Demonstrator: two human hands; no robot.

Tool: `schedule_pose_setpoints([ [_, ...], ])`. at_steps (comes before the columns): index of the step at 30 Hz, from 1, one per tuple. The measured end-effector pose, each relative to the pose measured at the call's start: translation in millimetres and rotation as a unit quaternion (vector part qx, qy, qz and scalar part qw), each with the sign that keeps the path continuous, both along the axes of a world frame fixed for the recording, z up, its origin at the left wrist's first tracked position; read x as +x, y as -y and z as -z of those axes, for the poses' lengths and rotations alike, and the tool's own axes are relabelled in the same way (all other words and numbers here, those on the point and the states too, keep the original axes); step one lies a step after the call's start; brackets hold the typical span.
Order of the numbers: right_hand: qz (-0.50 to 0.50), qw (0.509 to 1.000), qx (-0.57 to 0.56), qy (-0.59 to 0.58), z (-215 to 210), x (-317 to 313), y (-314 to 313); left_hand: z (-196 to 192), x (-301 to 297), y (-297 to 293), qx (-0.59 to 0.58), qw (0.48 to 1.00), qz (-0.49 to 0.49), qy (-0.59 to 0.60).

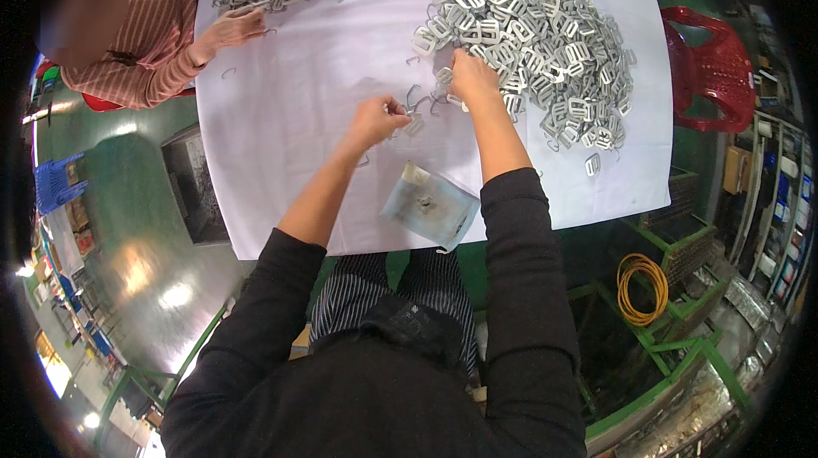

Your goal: The person assembles small white plastic buckles by hand, inserting metal hooks into the buckle slots. They repeatedly pick up a buckle and a hook, connect them, and place the assembled unit into a red basket. The task is performed at a table with other workers nearby.

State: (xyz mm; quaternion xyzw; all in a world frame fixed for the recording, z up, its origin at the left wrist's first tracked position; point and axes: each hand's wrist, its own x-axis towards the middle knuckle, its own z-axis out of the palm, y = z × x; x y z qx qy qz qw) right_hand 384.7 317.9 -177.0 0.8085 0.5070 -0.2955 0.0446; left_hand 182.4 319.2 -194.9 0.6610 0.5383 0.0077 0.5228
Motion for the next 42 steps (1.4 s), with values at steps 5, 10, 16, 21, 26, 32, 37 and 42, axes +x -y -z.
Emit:
schedule_pose_setpoints([
  [5,-0.031,0.999,0.029,-0.035,3.3,-2.5,16.9,-8.0,-23.2,-17.6,-0.243,0.960,-0.109,0.085],
  [10,0.059,0.978,0.047,-0.193,5.3,1.4,31.7,-24.7,-44.5,-19.0,-0.341,0.908,-0.163,0.180],
  [16,0.236,0.834,0.089,-0.490,8.3,7.4,75.8,-47.5,-74.1,2.0,-0.367,0.834,-0.144,0.386],
  [21,0.363,0.734,0.086,-0.568,-80.5,-12.7,101.9,-59.7,-67.1,13.0,-0.429,0.674,-0.166,0.578],
  [26,0.468,0.600,0.139,-0.634,-107.8,-12.8,123.0,-81.2,-35.5,12.0,-0.471,0.622,-0.227,0.583],
  [32,0.501,0.540,0.174,-0.654,-111.5,64.2,95.0,-76.7,41.5,-25.0,-0.482,0.582,-0.269,0.597],
  [37,0.463,0.571,0.196,-0.649,-116.6,162.0,11.8,-99.1,151.4,-78.6,-0.451,0.597,-0.377,0.547],
  [42,0.403,0.587,0.216,-0.668,-94.5,250.7,-111.4,-85.0,258.6,-178.3,-0.374,0.625,-0.374,0.574],
])
